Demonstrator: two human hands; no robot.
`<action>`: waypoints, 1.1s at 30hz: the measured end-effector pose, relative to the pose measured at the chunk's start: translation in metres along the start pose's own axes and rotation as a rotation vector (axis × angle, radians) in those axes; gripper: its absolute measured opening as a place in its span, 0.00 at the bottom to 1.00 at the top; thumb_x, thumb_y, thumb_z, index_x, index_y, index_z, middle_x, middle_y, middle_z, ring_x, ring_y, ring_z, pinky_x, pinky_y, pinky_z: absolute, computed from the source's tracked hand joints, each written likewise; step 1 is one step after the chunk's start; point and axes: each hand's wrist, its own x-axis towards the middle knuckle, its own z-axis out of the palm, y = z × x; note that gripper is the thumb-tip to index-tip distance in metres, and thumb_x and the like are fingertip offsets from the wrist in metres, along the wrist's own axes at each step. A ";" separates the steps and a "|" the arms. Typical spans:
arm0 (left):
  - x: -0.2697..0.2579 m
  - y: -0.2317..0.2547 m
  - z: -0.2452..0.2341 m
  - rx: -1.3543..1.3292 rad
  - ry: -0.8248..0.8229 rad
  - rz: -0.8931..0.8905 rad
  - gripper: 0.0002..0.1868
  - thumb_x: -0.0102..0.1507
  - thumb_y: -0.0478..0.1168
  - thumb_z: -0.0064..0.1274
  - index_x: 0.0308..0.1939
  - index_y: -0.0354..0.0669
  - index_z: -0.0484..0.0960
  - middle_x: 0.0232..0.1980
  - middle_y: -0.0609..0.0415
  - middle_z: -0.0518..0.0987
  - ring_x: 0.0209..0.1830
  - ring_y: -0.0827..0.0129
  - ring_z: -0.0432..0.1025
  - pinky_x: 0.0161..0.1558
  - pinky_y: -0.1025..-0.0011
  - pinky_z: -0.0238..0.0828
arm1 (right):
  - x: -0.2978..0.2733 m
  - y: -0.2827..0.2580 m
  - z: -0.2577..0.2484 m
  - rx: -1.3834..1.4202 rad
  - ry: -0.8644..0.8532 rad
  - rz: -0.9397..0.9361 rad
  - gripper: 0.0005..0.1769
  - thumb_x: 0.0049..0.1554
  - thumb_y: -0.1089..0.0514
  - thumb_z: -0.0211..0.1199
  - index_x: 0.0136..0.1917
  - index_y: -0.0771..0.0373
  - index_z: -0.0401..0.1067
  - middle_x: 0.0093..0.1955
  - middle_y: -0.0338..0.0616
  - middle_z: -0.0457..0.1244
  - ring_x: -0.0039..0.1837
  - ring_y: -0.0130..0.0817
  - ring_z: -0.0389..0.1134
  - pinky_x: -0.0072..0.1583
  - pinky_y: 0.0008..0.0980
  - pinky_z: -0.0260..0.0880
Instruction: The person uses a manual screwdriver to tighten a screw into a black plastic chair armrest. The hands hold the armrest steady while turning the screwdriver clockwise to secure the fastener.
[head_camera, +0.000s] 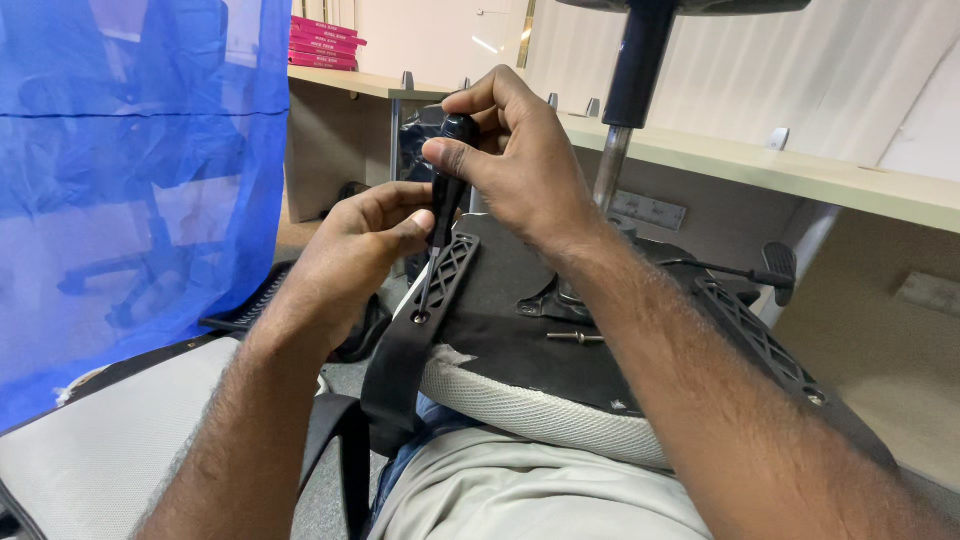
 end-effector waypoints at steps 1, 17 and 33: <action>0.000 0.000 -0.001 -0.004 -0.003 -0.005 0.21 0.67 0.40 0.50 0.63 0.38 0.78 0.52 0.54 0.84 0.52 0.73 0.75 0.58 0.70 0.71 | -0.001 -0.001 -0.002 0.036 -0.023 0.010 0.18 0.59 0.57 0.70 0.58 0.62 0.68 0.50 0.43 0.69 0.53 0.28 0.73 0.54 0.26 0.81; 0.000 0.016 0.011 0.142 -0.045 -0.051 0.16 0.67 0.39 0.47 0.57 0.41 0.81 0.50 0.54 0.87 0.54 0.72 0.79 0.61 0.66 0.74 | -0.002 0.007 -0.017 0.487 -0.306 0.067 0.13 0.66 0.63 0.60 0.64 0.59 0.66 0.63 0.45 0.68 0.70 0.34 0.69 0.70 0.37 0.75; 0.022 0.002 0.013 0.062 0.032 -0.015 0.12 0.58 0.34 0.65 0.42 0.37 0.79 0.38 0.52 0.84 0.39 0.74 0.79 0.45 0.74 0.79 | -0.013 0.018 -0.009 0.445 -0.161 0.145 0.17 0.68 0.58 0.56 0.70 0.56 0.67 0.65 0.44 0.68 0.69 0.32 0.70 0.70 0.35 0.80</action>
